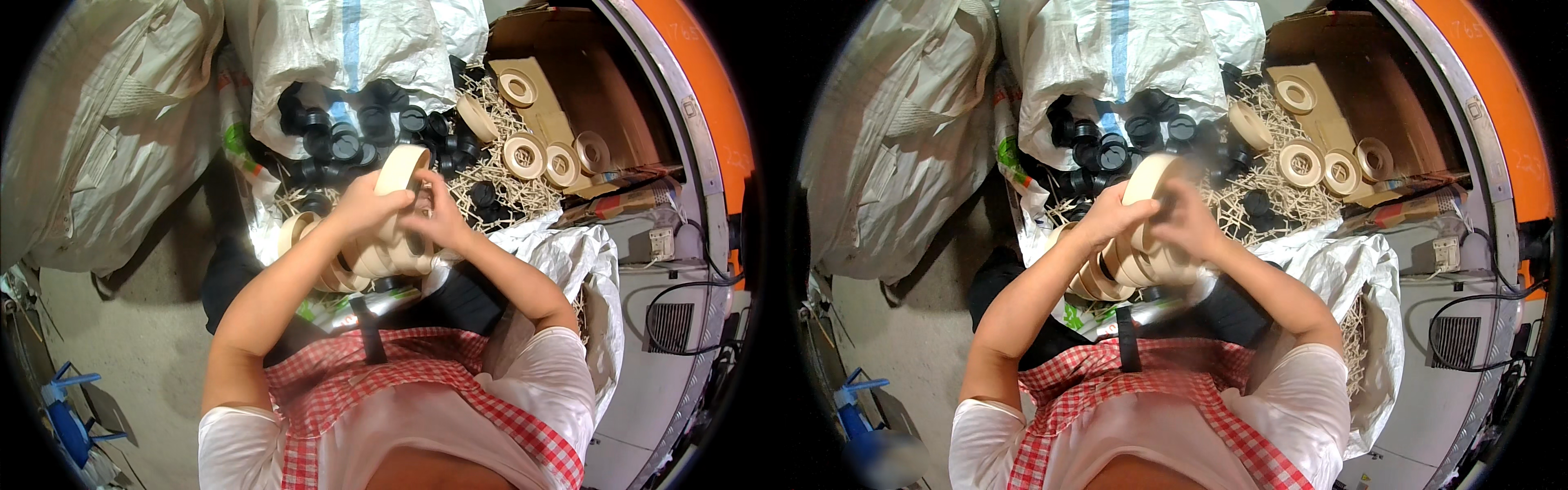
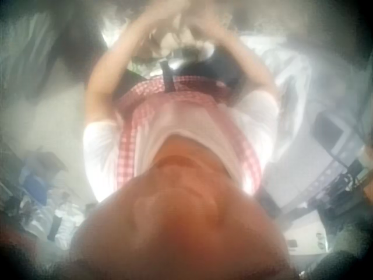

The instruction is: The person sorts plastic rings and black plastic components from a pile onto a packing surface, occasionally tossing items into a large white bag.

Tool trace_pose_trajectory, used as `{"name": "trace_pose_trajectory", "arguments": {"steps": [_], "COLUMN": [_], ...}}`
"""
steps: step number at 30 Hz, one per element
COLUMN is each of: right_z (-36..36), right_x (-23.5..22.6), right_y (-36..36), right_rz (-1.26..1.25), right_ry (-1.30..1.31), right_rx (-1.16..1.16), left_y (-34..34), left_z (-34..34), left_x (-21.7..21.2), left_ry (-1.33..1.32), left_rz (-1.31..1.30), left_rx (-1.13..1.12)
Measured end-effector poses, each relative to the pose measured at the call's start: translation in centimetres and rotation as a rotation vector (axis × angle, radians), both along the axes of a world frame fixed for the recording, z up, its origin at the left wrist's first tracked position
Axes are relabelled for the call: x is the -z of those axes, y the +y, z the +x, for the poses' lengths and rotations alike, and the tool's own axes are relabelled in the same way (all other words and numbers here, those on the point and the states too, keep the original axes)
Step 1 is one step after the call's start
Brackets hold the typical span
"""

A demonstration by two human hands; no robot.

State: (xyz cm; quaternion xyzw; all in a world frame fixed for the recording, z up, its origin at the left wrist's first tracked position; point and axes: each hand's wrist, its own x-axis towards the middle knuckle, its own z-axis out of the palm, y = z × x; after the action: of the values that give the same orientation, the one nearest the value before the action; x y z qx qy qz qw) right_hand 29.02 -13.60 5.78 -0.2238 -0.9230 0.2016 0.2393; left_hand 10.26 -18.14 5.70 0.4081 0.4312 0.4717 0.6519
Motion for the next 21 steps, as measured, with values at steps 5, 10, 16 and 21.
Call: {"name": "trace_pose_trajectory", "arguments": {"steps": [5, 10, 16, 21], "right_z": [-0.8, -0.8, 1.1, 1.3], "right_x": [-1.0, 0.7, 2.2, 1.4], "right_y": [0.5, -0.5, 1.3, 2.2], "right_rz": [-1.33, -0.353, 0.311, 0.446], "right_ry": [0.241, 0.029, 0.078, 0.074], "right_rx": [0.409, 0.205, -0.195, -0.286], "left_y": [-0.1, 0.3, 0.2, 0.8], "left_z": [0.4, 0.7, 0.7, -0.4], "left_x": [0.0, 0.6, 0.1, 0.1], "left_ry": [0.021, 0.193, -0.155, -0.2], "left_rz": [0.1, 0.099, -0.214, -0.4], "left_rx": [-0.083, -0.158, -0.102, -0.142]}}
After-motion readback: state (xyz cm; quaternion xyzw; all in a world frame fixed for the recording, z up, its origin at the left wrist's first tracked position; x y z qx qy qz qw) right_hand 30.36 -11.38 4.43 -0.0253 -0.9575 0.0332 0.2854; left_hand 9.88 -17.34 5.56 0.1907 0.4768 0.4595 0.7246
